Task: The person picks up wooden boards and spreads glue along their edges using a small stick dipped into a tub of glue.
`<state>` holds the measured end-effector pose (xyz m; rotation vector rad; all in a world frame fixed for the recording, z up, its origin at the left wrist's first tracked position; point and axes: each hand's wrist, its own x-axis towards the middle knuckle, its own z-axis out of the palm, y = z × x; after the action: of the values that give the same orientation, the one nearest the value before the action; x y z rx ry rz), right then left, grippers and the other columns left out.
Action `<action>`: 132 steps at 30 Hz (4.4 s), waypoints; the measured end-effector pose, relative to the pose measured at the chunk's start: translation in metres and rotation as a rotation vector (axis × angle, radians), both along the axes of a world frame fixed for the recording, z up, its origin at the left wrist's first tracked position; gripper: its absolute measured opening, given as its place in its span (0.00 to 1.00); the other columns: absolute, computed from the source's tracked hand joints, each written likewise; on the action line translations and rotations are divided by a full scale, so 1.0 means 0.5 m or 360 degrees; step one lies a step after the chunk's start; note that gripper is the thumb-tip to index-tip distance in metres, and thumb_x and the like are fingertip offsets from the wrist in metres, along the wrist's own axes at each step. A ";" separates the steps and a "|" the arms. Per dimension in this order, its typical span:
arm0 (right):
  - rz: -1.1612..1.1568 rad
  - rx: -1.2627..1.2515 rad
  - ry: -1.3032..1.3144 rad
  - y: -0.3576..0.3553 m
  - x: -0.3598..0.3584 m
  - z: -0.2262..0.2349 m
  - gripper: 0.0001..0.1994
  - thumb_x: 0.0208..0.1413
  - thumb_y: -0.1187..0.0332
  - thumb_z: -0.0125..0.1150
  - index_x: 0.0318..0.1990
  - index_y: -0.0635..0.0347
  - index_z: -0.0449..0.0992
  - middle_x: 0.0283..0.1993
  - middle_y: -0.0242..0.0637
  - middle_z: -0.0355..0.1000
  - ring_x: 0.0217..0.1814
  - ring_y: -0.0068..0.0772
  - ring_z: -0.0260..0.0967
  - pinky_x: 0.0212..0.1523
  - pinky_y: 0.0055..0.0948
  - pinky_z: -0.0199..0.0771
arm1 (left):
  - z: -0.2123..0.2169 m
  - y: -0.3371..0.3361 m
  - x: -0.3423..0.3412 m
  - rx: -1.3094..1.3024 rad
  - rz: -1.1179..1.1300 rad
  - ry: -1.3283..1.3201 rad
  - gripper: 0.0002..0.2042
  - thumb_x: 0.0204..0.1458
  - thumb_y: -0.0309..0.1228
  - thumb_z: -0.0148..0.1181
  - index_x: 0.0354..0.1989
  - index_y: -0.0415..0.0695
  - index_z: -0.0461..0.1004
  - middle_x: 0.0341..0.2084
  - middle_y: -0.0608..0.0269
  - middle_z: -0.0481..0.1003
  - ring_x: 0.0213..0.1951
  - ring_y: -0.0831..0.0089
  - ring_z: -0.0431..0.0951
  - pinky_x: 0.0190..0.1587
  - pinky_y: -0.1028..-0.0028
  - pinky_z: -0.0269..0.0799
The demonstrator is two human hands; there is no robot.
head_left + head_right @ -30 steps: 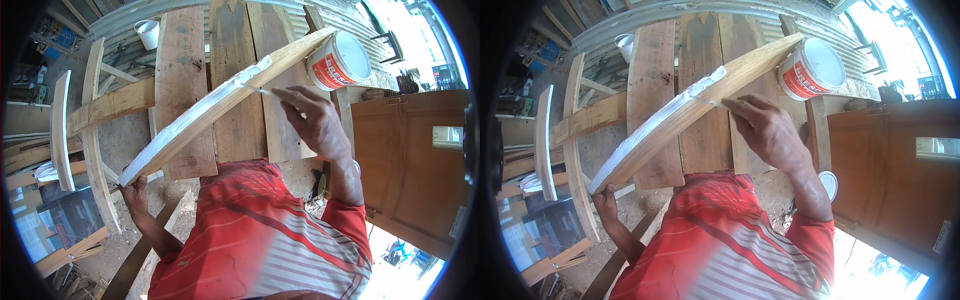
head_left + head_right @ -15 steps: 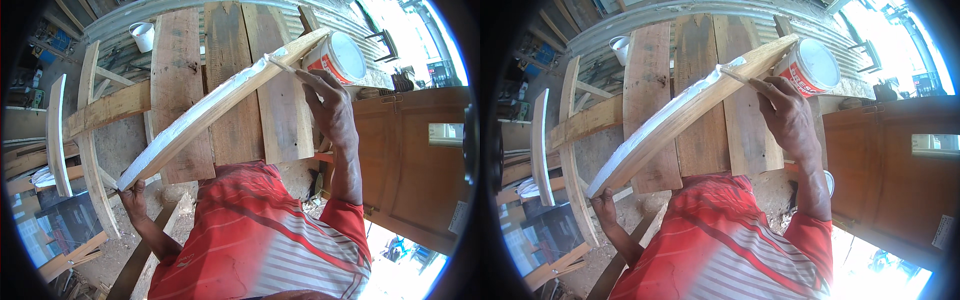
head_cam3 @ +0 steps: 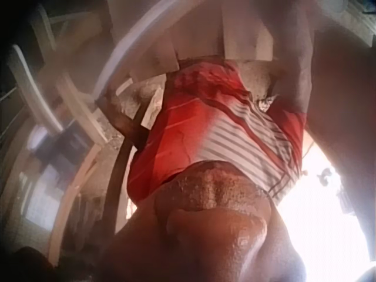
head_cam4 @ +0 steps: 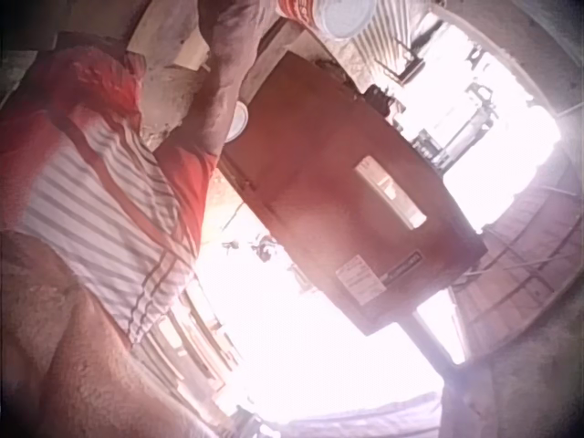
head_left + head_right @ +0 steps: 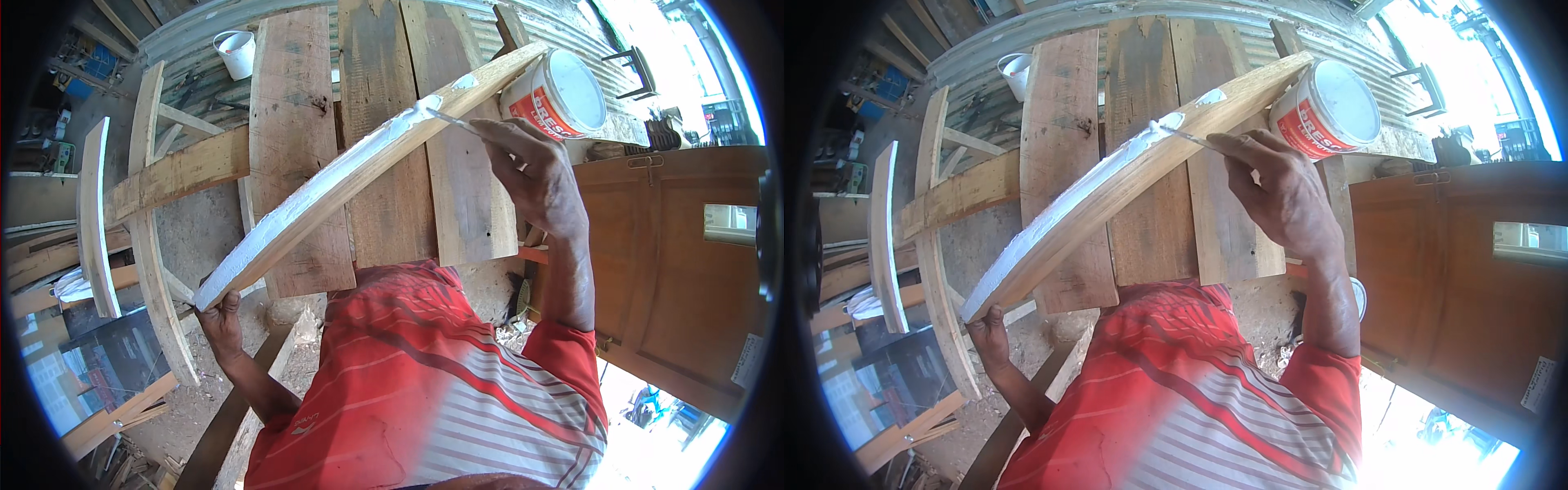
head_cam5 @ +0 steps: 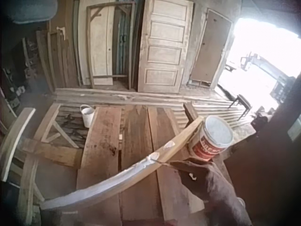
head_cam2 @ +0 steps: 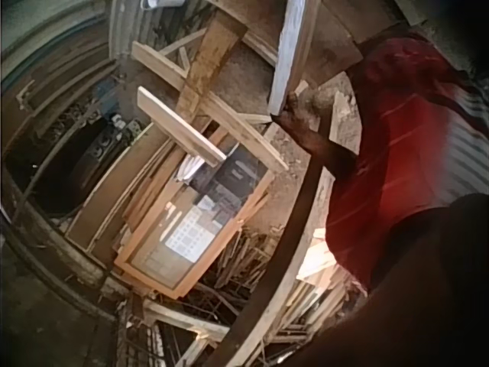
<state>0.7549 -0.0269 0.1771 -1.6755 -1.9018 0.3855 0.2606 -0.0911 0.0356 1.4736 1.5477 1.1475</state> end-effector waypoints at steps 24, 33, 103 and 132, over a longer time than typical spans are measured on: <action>-0.0142 0.0173 -0.0191 0.001 -0.014 -0.012 0.14 0.60 0.77 0.61 0.52 0.57 0.82 0.41 0.43 0.78 0.40 0.47 0.78 0.40 0.42 0.76 | -0.001 0.002 -0.002 -0.0002 -0.0001 -0.0099 0.24 0.58 0.44 0.71 0.53 0.36 0.76 0.44 0.63 0.78 0.47 0.72 0.74 0.54 0.69 0.68; -0.0188 0.0293 -0.0292 -0.005 -0.019 -0.020 0.14 0.59 0.77 0.63 0.52 0.57 0.82 0.41 0.42 0.78 0.42 0.49 0.78 0.41 0.42 0.78 | -0.015 -0.005 -0.017 -0.0054 -0.0037 -0.0134 0.23 0.58 0.41 0.71 0.54 0.36 0.77 0.45 0.62 0.78 0.49 0.72 0.75 0.55 0.69 0.69; 0.0213 0.0284 -0.0312 -0.081 -0.204 -0.047 0.25 0.51 0.80 0.66 0.60 0.55 0.79 0.47 0.41 0.75 0.43 0.40 0.76 0.43 0.38 0.80 | 0.023 0.021 0.009 0.0008 -0.0139 -0.0169 0.25 0.56 0.43 0.72 0.55 0.37 0.78 0.48 0.60 0.81 0.50 0.70 0.78 0.56 0.67 0.71; -0.0467 0.0372 -0.0204 -0.054 -0.088 -0.057 0.16 0.58 0.80 0.63 0.53 0.56 0.82 0.46 0.43 0.79 0.44 0.46 0.80 0.44 0.40 0.80 | 0.018 0.018 0.000 0.0059 -0.0155 -0.0117 0.21 0.58 0.37 0.71 0.54 0.36 0.78 0.46 0.61 0.80 0.48 0.71 0.78 0.56 0.69 0.71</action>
<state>0.7109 -0.0541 0.1484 -1.8169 -1.6774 -0.0591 0.2604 -0.0820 0.0444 1.4971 1.3968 1.1661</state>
